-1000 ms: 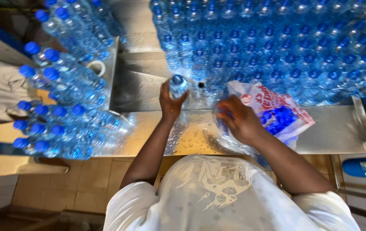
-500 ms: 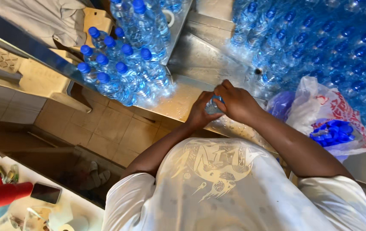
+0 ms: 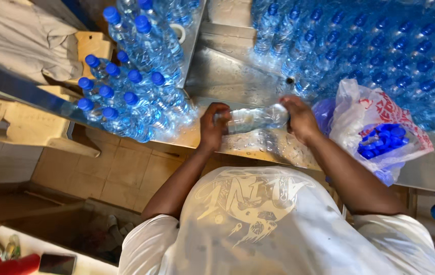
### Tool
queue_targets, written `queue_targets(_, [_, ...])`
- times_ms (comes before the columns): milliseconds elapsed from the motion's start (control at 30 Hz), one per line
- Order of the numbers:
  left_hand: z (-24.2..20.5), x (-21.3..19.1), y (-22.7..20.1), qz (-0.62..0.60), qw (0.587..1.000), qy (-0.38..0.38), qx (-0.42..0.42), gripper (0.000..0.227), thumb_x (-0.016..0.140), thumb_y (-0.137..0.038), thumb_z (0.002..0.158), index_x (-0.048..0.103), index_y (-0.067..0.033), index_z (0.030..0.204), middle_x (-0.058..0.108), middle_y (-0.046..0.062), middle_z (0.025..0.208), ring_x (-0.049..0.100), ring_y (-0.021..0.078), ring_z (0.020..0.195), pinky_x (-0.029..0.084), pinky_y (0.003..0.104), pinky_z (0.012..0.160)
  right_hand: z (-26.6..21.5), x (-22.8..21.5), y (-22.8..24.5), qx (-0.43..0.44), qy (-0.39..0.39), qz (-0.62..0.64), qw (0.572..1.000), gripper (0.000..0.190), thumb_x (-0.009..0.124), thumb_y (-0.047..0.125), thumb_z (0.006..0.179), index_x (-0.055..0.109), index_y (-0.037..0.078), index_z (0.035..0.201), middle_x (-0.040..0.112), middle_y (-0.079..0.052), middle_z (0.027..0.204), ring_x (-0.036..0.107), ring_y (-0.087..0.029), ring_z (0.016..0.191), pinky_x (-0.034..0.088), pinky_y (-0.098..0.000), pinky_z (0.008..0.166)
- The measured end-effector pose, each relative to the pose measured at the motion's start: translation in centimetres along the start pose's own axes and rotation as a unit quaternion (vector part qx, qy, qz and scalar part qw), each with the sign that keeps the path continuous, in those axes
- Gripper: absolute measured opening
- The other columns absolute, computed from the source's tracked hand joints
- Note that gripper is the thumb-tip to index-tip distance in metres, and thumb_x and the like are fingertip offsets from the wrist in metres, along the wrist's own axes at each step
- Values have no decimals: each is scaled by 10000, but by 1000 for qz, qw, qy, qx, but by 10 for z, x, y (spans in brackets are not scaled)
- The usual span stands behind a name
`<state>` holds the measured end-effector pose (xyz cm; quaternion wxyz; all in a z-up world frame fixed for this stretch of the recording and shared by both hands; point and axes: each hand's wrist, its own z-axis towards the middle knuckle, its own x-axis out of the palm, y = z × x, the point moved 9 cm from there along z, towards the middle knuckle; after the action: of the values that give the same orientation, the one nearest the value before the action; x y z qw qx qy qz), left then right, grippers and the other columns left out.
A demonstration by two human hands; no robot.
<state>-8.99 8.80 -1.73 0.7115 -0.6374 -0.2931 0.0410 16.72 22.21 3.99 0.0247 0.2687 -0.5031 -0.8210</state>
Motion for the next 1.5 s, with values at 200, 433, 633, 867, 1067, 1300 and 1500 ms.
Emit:
queue_targets(200, [11, -5, -33, 224, 974, -8, -3, 402, 645, -54, 1064, 687, -223, 1426, 774, 94, 1109, 693, 296, 984, 581, 422, 896, -7, 8, -29, 245, 96, 443, 857, 463, 568, 330, 1125, 454, 196, 1553, 728, -50, 1166, 794, -164, 832, 705, -360, 754])
queue_targets(433, [-15, -16, 32, -22, 955, 23, -295, 641, 693, -637, 1067, 629, -27, 1250, 703, 168, 869, 740, 280, 614, 601, 303, 386, 1, -11, 83, -472, 4, -264, 841, 265, 674, 369, 1090, 760, 118, 1090, 708, -79, 938, 722, -295, 792, 577, -398, 661])
queue_targets(633, [11, -27, -10, 121, 984, -112, -75, 262, 736, -328, 1066, 760, -81, 981, 660, 133, 784, 671, 240, 505, 609, 343, 387, 58, 1, 36, -71, 47, -197, 977, 320, 447, 385, 1246, 696, 214, 1142, 706, -77, 710, 697, -396, 626, 518, -481, 588])
queue_targets(867, [-14, -14, 47, -38, 911, 35, -409, 586, 844, -652, 902, 749, -73, 904, 774, 210, 706, 764, 328, 507, 584, 357, 325, 11, 14, 93, -579, 30, -232, 781, 566, 464, 592, 1114, 671, 221, 740, 660, -19, 734, 646, -240, 672, 564, -379, 604])
queue_targets(1067, [21, -39, -40, 288, 942, -163, 61, 187, 858, -291, 974, 854, -111, 1024, 818, 144, 976, 773, 286, 944, 582, 386, 854, 74, 21, -26, 94, 127, 30, 987, 726, 234, 449, 1263, 494, 207, 630, 408, 12, 482, 328, -153, 381, 282, -366, 377])
queue_targets(1300, [-26, 40, -86, 448, 617, 59, 644, 518, 843, -555, 931, 807, -101, 1177, 779, 187, 1175, 747, 387, 1009, 665, 453, 909, 44, 47, -88, 519, 363, 19, 773, 628, 385, 781, 1010, 393, 211, 745, 302, 89, 527, 323, -107, 371, 240, -278, 322])
queue_targets(1500, [25, 32, -58, 576, 666, -20, 474, 886, 698, -532, 1069, 337, -85, 1742, 404, 252, 1768, 389, 534, 1599, 305, 657, 1293, 237, 54, 22, 215, 174, 12, 961, 335, 610, 361, 1208, 619, 58, 1065, 571, -117, 616, 539, -181, 353, 459, -308, 286])
